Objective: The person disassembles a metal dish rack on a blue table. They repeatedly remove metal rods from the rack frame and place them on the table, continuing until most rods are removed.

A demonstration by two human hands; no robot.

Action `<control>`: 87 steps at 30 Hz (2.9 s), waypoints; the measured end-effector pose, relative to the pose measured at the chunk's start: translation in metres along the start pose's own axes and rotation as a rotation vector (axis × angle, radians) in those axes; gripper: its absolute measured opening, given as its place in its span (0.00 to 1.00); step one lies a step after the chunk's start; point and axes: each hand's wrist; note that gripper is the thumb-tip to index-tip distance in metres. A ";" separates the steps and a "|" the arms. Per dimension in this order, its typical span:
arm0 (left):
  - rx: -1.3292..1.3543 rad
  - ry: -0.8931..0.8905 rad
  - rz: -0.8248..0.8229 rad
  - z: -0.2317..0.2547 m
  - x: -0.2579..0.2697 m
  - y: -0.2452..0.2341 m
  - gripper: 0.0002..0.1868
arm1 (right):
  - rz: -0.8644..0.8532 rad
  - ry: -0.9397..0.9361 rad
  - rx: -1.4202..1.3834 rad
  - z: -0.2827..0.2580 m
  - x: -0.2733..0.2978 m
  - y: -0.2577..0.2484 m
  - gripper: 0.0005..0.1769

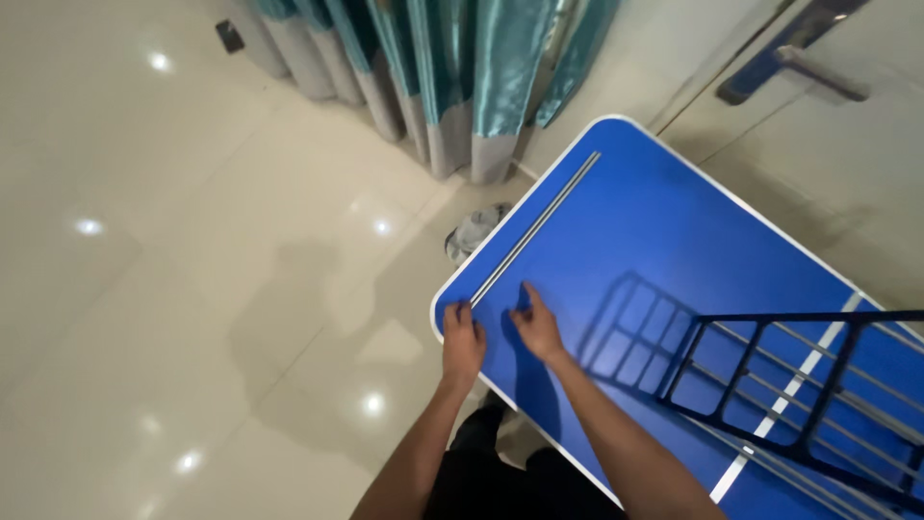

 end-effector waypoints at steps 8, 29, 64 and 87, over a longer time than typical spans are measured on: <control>0.092 0.103 -0.134 0.045 0.062 -0.005 0.21 | 0.015 0.226 -0.240 -0.004 0.108 -0.041 0.38; 0.442 0.636 -0.688 0.274 0.187 0.044 0.12 | 0.597 0.356 -0.441 0.043 0.344 -0.240 0.23; 0.751 0.332 0.041 0.465 0.160 0.050 0.09 | 0.658 -0.834 0.599 -0.167 0.253 -0.474 0.19; 0.682 0.289 0.015 0.473 0.160 0.042 0.09 | 0.668 -0.748 0.611 -0.169 0.230 -0.479 0.10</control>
Point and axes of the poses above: each hand's wrist, its own x-axis away from the middle knuckle, its own y-axis out of the palm, z = x × y, and after that the axes turned 2 degrees about -y, right-handed
